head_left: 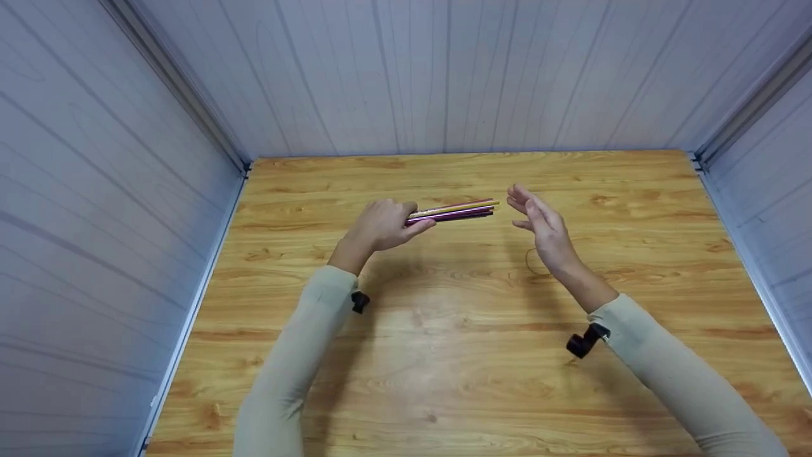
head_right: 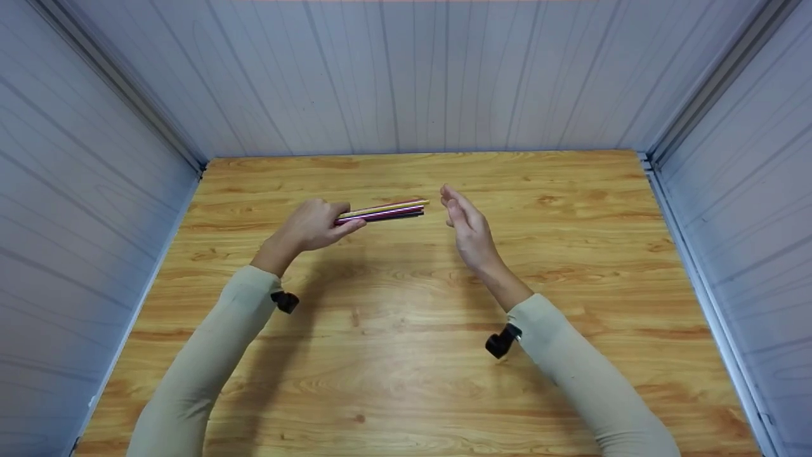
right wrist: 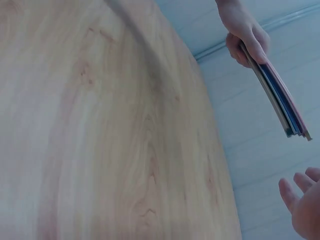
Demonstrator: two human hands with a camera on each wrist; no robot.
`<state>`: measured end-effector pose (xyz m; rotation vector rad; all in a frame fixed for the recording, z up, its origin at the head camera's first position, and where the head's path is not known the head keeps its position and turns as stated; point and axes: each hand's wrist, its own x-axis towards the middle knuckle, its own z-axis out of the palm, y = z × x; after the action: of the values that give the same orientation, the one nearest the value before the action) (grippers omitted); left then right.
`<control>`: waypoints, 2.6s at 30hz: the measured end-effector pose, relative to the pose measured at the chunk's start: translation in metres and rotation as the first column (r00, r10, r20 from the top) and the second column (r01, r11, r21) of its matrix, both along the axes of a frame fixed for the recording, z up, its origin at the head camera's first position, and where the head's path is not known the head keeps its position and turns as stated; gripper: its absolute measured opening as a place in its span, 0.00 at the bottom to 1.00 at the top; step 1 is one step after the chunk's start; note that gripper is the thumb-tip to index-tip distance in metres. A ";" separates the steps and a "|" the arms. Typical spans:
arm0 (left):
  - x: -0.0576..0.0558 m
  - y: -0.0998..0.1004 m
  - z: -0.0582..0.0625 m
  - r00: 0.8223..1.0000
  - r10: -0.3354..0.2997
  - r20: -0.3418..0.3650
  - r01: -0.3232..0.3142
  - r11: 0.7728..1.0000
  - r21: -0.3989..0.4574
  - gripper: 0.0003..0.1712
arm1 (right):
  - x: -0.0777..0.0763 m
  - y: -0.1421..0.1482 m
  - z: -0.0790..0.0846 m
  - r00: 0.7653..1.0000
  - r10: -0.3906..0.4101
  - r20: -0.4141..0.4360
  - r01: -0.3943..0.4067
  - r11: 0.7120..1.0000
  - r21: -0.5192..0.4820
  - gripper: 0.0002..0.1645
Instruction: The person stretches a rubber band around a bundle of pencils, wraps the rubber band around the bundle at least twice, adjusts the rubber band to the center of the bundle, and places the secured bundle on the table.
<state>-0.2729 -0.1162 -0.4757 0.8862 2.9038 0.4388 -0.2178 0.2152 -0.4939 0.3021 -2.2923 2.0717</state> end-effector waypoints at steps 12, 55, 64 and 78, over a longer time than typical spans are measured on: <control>-0.001 0.003 0.004 1.000 -0.016 -0.018 0.016 1.000 0.022 0.33 | 0.015 -0.015 -0.004 0.998 0.046 0.041 -0.043 0.995 -0.085 0.34; 0.007 0.012 0.002 1.000 -0.011 0.011 0.011 0.999 0.053 0.32 | 0.027 -0.024 0.001 0.986 0.161 0.029 -0.157 0.981 -0.111 0.36; 0.006 0.010 0.002 1.000 -0.016 0.006 0.016 0.999 0.045 0.31 | 0.021 -0.018 0.007 0.985 0.171 0.008 -0.168 0.976 -0.137 0.35; 0.007 0.003 -0.001 1.000 -0.002 0.031 0.000 0.998 0.056 0.32 | 0.022 0.017 0.001 0.997 0.069 -0.019 -0.070 0.997 -0.041 0.32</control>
<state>-0.2661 -0.1132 -0.4763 0.8802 2.8765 0.5318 -0.1958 0.2318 -0.4929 0.4028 -2.2567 2.1365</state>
